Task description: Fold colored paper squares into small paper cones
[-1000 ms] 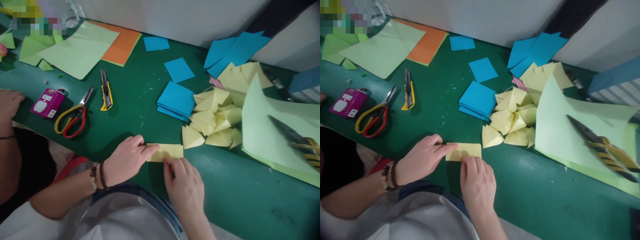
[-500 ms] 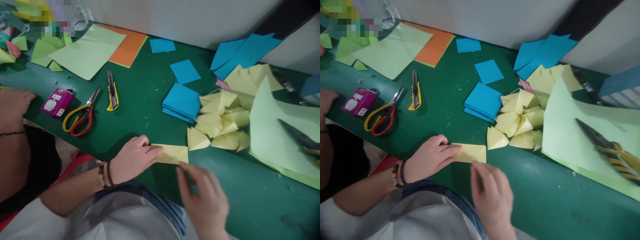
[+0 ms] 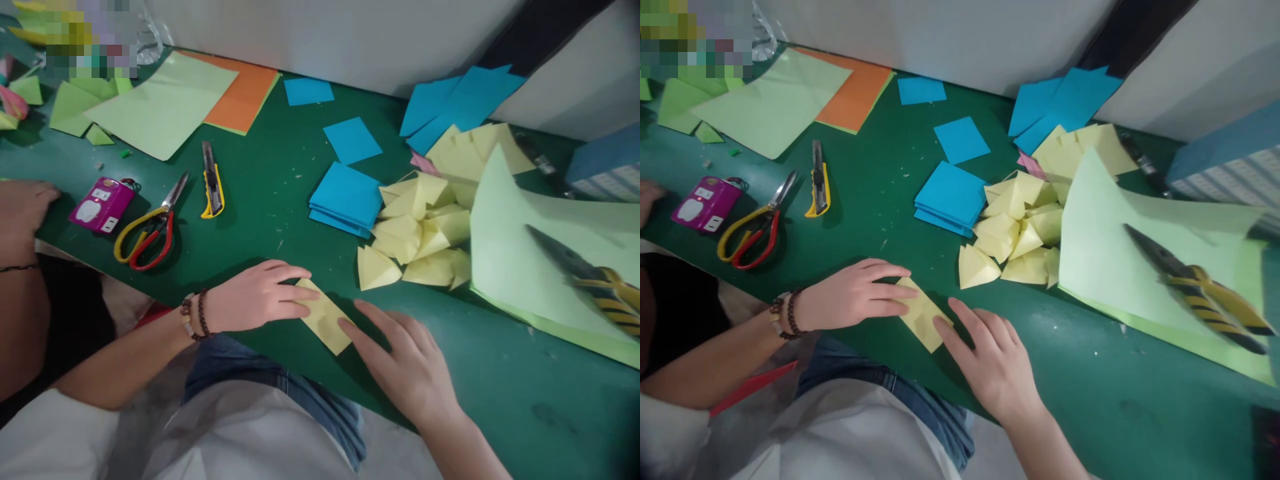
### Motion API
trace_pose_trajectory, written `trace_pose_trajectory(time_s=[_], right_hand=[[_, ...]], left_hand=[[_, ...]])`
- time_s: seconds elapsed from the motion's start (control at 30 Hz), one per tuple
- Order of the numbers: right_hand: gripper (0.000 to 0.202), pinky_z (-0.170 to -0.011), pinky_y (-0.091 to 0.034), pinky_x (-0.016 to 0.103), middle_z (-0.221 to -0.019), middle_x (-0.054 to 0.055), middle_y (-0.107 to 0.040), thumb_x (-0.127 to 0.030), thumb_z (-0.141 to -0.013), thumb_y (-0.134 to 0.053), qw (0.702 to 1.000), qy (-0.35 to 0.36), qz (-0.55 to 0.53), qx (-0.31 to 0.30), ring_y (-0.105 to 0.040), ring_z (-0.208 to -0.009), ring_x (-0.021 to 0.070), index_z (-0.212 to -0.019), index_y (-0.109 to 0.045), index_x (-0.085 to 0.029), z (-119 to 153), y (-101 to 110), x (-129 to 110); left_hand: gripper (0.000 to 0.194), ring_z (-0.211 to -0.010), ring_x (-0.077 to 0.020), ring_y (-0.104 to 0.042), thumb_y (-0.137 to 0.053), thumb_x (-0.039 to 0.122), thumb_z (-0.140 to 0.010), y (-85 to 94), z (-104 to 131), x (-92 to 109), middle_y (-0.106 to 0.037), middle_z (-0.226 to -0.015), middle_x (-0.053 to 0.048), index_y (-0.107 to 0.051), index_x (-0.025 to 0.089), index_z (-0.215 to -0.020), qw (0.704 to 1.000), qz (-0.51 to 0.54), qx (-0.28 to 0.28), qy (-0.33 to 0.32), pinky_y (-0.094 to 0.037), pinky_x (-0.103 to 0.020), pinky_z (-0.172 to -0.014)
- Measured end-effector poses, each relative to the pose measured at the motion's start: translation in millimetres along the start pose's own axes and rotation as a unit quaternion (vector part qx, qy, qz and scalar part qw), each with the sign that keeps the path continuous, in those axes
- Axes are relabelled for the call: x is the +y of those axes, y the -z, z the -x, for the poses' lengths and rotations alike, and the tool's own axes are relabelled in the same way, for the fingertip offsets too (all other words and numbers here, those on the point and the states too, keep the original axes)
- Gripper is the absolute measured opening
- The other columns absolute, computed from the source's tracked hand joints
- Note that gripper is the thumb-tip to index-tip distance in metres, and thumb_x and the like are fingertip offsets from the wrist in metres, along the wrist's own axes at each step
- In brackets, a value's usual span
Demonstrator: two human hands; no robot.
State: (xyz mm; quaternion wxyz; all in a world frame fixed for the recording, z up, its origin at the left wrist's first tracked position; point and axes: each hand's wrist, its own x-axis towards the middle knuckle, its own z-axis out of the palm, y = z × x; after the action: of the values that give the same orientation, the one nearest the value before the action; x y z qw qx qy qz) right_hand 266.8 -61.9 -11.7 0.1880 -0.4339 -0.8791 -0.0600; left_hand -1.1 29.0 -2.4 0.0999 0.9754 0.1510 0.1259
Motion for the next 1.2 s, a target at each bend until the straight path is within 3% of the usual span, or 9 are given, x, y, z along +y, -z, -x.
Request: trace_pose_trajectory(time_s=[0.13,0.23,0.4,0.47,0.57,0.73,0.93,1.1,1.2], right_hand=[[0.025,-0.078,-0.047,0.034,-0.108,0.010,-0.069,-0.006,-0.087,-0.056,0.999,0.006,-0.001,0.035,-0.058,-0.095,0.0214,-0.100,-0.070,-0.021,-1.2,3.1,-5.6],[0.022,-0.076,-0.048,0.034,-0.105,0.010,-0.070,-0.007,-0.085,-0.060,0.998,-0.017,-0.001,0.064,-0.059,-0.091,0.0205,-0.098,-0.070,-0.021,-1.8,5.7,-9.7],[0.025,-0.074,-0.050,0.033,-0.105,0.010,-0.068,-0.006,-0.079,-0.068,0.993,-0.001,-0.042,0.107,-0.061,-0.089,0.0199,-0.101,-0.069,-0.017,-9.3,12.6,-19.2],[0.026,-0.073,-0.051,0.034,-0.105,0.011,-0.069,-0.007,-0.080,-0.068,0.992,0.017,-0.070,0.106,-0.062,-0.088,0.0199,-0.104,-0.068,-0.015,-10.6,14.3,-21.8],[0.026,-0.075,-0.052,0.035,-0.108,0.011,-0.070,-0.008,-0.083,-0.064,0.989,0.027,-0.108,0.097,-0.063,-0.092,0.0207,-0.107,-0.067,-0.015,-6.9,14.1,-19.2],[0.030,-0.085,-0.049,0.036,-0.118,0.007,-0.070,-0.010,-0.093,-0.046,0.994,0.054,-0.095,-0.001,-0.059,-0.112,0.0226,-0.115,-0.065,-0.020,-0.9,15.9,-4.9],[0.030,-0.093,-0.046,0.037,-0.120,0.002,-0.070,-0.013,-0.096,-0.042,0.992,0.099,-0.080,-0.026,-0.057,-0.119,0.0217,-0.110,-0.068,-0.022,-8.0,16.6,-9.3],[0.031,-0.093,-0.046,0.038,-0.111,0.003,-0.073,-0.012,-0.097,-0.038,0.988,0.089,-0.128,-0.005,-0.058,-0.117,0.0218,-0.100,-0.068,-0.017,-2.2,9.6,-10.1],[0.024,-0.087,-0.050,0.036,-0.105,0.005,-0.074,-0.009,-0.094,-0.045,0.985,0.048,-0.165,-0.012,-0.062,-0.111,0.0204,-0.102,-0.066,-0.016,1.8,8.1,-5.7]], left_hand=[[0.021,-0.126,-0.0228,-0.048,-0.050,0.018,-0.096,-1.0,-2.7,11.3,-0.060,-0.134,0.002,-0.071,0.020,-0.091,0.998,0.000,0.046,0.041,-0.041,-0.040,-0.105],[0.022,-0.116,-0.0220,-0.054,-0.048,0.015,-0.095,1.2,-4.4,24.7,-0.059,-0.135,-0.002,-0.070,0.020,-0.095,0.991,0.004,0.083,0.106,-0.048,-0.037,-0.096],[0.044,-0.109,-0.0183,-0.059,-0.041,0.010,-0.094,4.4,-12.5,37.6,-0.044,-0.148,-0.007,-0.050,0.022,-0.135,0.992,0.071,-0.002,0.105,-0.052,-0.034,-0.089],[0.047,-0.112,-0.0172,-0.059,-0.039,0.009,-0.094,1.9,-15.2,39.2,-0.051,-0.142,-0.007,-0.045,0.021,-0.139,0.990,0.098,-0.007,0.098,-0.051,-0.033,-0.093],[0.035,-0.102,-0.0155,-0.063,-0.039,0.009,-0.095,-4.2,-14.8,39.9,-0.067,-0.116,-0.005,-0.059,0.019,-0.122,0.987,0.116,0.054,0.099,-0.052,-0.030,-0.089],[0.029,-0.094,-0.0155,-0.063,-0.041,0.002,-0.088,-8.3,-5.1,38.9,-0.069,-0.096,-0.007,-0.066,0.016,-0.084,0.978,0.147,0.122,0.082,-0.054,-0.030,-0.087],[0.030,-0.095,-0.0132,-0.064,-0.043,-0.003,-0.081,-5.4,4.0,41.1,-0.068,-0.106,-0.007,-0.064,0.018,-0.083,0.944,0.252,0.133,0.164,-0.055,-0.026,-0.081],[0.023,-0.113,-0.0188,-0.060,-0.049,0.000,-0.085,-2.1,14.0,43.4,-0.071,-0.103,-0.004,-0.065,0.017,-0.085,0.967,0.190,0.112,0.126,-0.049,-0.036,-0.101],[0.021,-0.129,-0.0240,-0.049,-0.053,0.002,-0.085,-1.3,21.4,45.2,-0.073,-0.101,-0.002,-0.066,0.019,-0.085,0.973,0.148,0.093,0.154,-0.047,-0.041,-0.102]])
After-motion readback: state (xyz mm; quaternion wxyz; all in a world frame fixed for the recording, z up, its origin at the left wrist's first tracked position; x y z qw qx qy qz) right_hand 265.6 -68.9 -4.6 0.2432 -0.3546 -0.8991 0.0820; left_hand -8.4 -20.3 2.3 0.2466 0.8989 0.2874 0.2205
